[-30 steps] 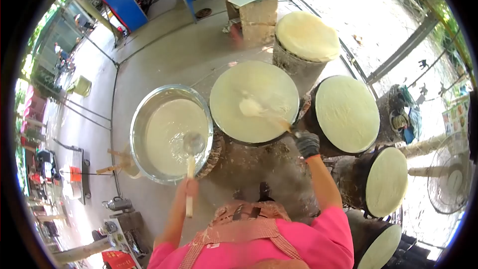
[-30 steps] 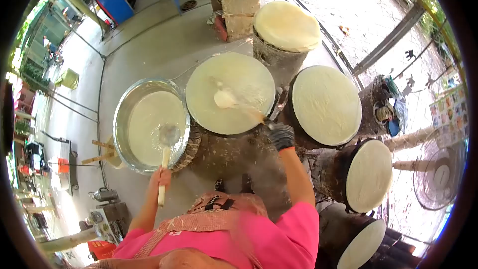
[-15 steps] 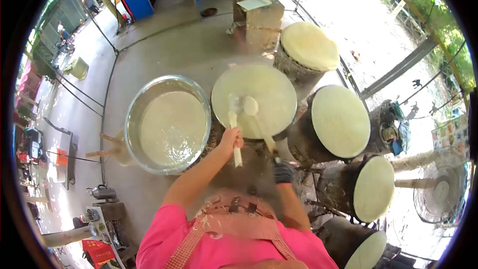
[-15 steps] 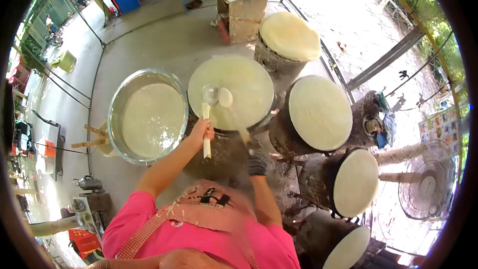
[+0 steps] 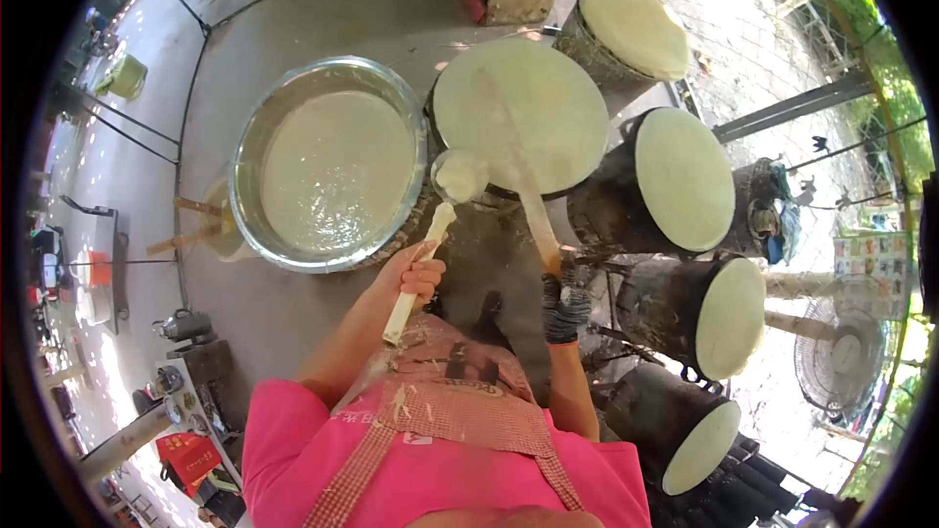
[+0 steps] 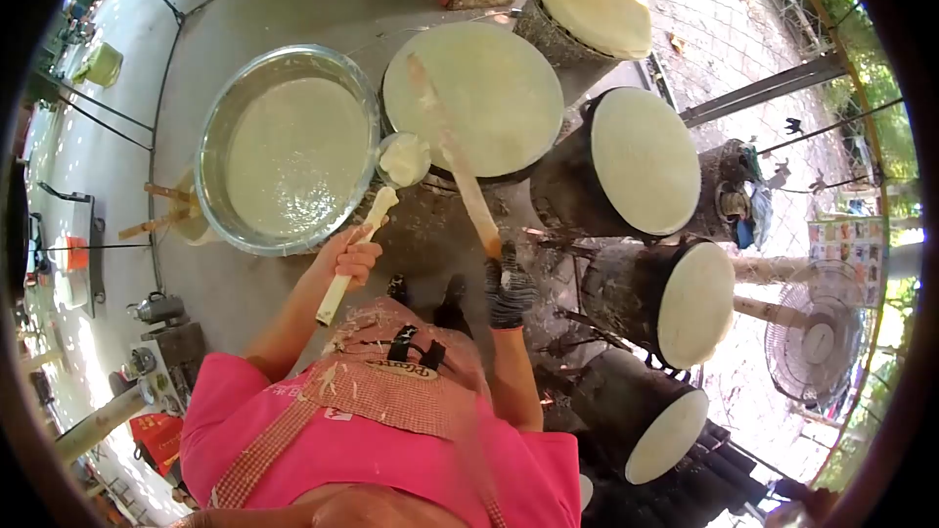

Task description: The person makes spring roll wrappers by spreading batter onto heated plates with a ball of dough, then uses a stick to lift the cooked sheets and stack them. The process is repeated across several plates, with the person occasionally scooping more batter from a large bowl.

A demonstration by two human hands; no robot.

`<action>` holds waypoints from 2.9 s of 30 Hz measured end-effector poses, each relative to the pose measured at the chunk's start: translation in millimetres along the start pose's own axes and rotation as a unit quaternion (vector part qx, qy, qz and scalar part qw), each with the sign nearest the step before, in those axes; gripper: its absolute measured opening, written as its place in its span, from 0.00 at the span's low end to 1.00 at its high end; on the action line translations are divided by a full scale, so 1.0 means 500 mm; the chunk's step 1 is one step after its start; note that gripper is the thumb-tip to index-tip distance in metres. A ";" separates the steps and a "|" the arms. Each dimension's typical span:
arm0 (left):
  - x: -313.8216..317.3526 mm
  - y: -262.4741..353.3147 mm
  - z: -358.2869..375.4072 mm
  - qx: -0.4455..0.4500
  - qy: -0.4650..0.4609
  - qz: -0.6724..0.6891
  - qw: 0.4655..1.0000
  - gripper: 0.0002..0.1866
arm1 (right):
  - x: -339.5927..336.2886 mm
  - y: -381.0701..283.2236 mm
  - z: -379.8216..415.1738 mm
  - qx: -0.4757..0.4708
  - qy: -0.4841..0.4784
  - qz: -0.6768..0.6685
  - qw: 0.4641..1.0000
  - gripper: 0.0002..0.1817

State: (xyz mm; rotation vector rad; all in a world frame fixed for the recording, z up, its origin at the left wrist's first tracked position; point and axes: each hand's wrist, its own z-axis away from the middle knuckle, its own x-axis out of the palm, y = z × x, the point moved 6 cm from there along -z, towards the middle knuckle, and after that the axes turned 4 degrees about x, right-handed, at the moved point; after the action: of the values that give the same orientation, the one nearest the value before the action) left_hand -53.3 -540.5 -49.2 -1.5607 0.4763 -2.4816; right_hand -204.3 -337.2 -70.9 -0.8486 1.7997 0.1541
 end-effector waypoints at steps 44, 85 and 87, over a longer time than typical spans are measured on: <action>-0.159 -0.571 -0.249 -0.153 0.167 -0.028 0.974 0.21 | -0.411 1.045 0.294 0.063 -0.204 0.268 0.939 0.18; -0.090 -0.177 -0.110 0.212 0.012 0.231 0.949 0.17 | -0.214 0.606 -1.244 0.263 -0.005 -0.415 0.871 0.06; -0.089 -0.176 -0.131 0.226 0.000 0.229 0.947 0.17 | -0.003 0.721 -1.241 0.292 0.001 -0.581 0.760 0.07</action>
State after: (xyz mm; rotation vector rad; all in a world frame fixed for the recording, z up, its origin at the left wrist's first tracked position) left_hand -90.8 -432.8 -81.7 -1.1180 0.2095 -2.0452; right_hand -905.5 -372.7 76.7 -1.3085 0.9156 -1.1522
